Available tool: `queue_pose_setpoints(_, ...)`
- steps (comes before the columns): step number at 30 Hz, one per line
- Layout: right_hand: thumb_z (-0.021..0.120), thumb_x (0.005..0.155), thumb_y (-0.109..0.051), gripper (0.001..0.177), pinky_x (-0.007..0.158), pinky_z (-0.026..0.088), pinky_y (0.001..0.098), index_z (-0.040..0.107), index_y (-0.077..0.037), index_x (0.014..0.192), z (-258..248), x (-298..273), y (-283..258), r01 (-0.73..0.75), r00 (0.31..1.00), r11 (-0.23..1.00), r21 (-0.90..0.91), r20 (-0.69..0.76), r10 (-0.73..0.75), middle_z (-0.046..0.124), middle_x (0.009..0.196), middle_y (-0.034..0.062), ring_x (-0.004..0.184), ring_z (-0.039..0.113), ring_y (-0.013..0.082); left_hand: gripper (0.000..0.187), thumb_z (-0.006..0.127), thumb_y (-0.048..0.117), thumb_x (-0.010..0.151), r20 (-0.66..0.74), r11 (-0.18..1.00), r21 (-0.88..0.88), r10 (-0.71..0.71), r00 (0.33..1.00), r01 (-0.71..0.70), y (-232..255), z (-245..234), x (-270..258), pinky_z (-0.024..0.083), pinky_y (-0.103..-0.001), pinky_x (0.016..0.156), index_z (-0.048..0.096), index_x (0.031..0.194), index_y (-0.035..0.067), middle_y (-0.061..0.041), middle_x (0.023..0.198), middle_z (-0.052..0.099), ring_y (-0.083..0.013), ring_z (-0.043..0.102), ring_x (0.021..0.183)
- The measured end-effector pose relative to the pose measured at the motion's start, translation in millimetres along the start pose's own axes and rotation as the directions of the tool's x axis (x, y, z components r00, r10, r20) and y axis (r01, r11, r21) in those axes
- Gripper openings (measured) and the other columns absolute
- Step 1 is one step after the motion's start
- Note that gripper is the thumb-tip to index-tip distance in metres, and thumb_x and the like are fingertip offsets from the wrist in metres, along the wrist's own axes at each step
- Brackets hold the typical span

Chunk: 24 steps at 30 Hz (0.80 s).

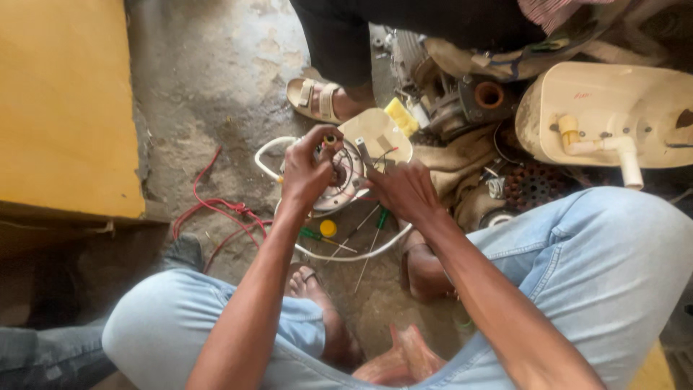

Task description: The person sits on the floor and uses pliers to strip and adjust wires connected to a small white plastic housing. They repeatedly cut wire ends and manipulate the internal components of the device.

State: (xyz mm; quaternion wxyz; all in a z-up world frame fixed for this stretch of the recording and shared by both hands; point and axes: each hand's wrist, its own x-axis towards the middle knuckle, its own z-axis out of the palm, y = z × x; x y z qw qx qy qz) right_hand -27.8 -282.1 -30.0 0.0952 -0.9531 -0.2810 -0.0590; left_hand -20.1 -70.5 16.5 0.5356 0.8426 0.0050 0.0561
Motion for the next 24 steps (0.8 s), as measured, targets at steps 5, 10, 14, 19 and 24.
queue_pose_setpoints(5, 0.08, 0.08, -0.047, 0.05, 0.045, 0.044, 0.0422, 0.071, -0.015, 0.117, 3, 3, -6, 0.071, 0.988, 0.996, -0.047, -0.132, -0.077, 0.066, 0.066, 0.0105, 0.056, 0.064, 0.0288, 0.017, 0.068, 0.005, 0.094, -0.035, 0.999, 0.042, 0.0, 0.999, 0.002, -3, -2, -2, 0.051, -0.038, 0.058, 0.072, 0.11, 0.01, -0.015, 0.086, 0.075, -0.0221, 0.072, 0.066)
queue_pose_setpoints(10, 0.076, 0.092, -0.049, 0.033, 0.056, 0.043, 0.0429, 0.069, -0.018, 0.101, 25, -15, -14, -0.054, 0.984, 0.997, -0.055, -0.17, 0.044, 0.066, 0.069, 0.0076, 0.062, 0.063, 0.0262, 0.03, 0.06, -0.007, 0.09, -0.039, 0.989, -0.01, 0.147, 0.988, -0.147, -12, -1, -4, 0.059, -0.038, 0.073, 0.071, 0.112, 0.011, -0.011, 0.099, 0.08, -0.0178, 0.079, 0.091)
queue_pose_setpoints(14, 0.07, 0.098, -0.042, 0.02, 0.063, 0.04, 0.0438, 0.07, -0.022, 0.101, 47, -29, -37, -0.238, 0.935, 0.971, -0.037, -0.281, 0.218, 0.064, 0.069, 0.0051, 0.063, 0.061, 0.025, 0.029, 0.063, -0.006, 0.09, -0.069, 0.966, 0.033, 0.258, 0.964, -0.256, -14, 3, -4, 0.058, -0.038, 0.075, 0.071, 0.111, 0.012, -0.008, 0.1, 0.081, -0.0178, 0.08, 0.088)
queue_pose_setpoints(19, 0.067, 0.099, -0.035, 0.018, 0.056, 0.038, 0.0432, 0.073, -0.019, 0.105, 50, -26, -62, -0.422, 0.863, 0.907, 0.012, -0.301, 0.406, 0.061, 0.061, 0.0048, 0.053, 0.057, 0.0231, 0.017, 0.071, 0.003, 0.095, -0.096, 0.981, 0.1, 0.176, 0.98, -0.166, -19, 0, -8, 0.055, -0.037, 0.072, 0.072, 0.11, 0.012, -0.008, 0.094, 0.079, -0.0199, 0.077, 0.083)
queue_pose_setpoints(24, 0.067, 0.098, -0.044, 0.027, 0.051, 0.042, 0.0441, 0.077, -0.021, 0.107, -10, 10, -16, -0.099, 0.977, 0.957, 0.271, -0.158, 0.146, 0.065, 0.062, 0.0077, 0.055, 0.063, 0.0283, 0.013, 0.065, 0.009, 0.099, -0.224, 0.992, 0.005, 0.124, 0.967, -0.126, -20, 2, 0, 0.057, -0.037, 0.08, 0.069, 0.111, 0.012, -0.007, 0.102, 0.08, -0.021, 0.077, 0.092)
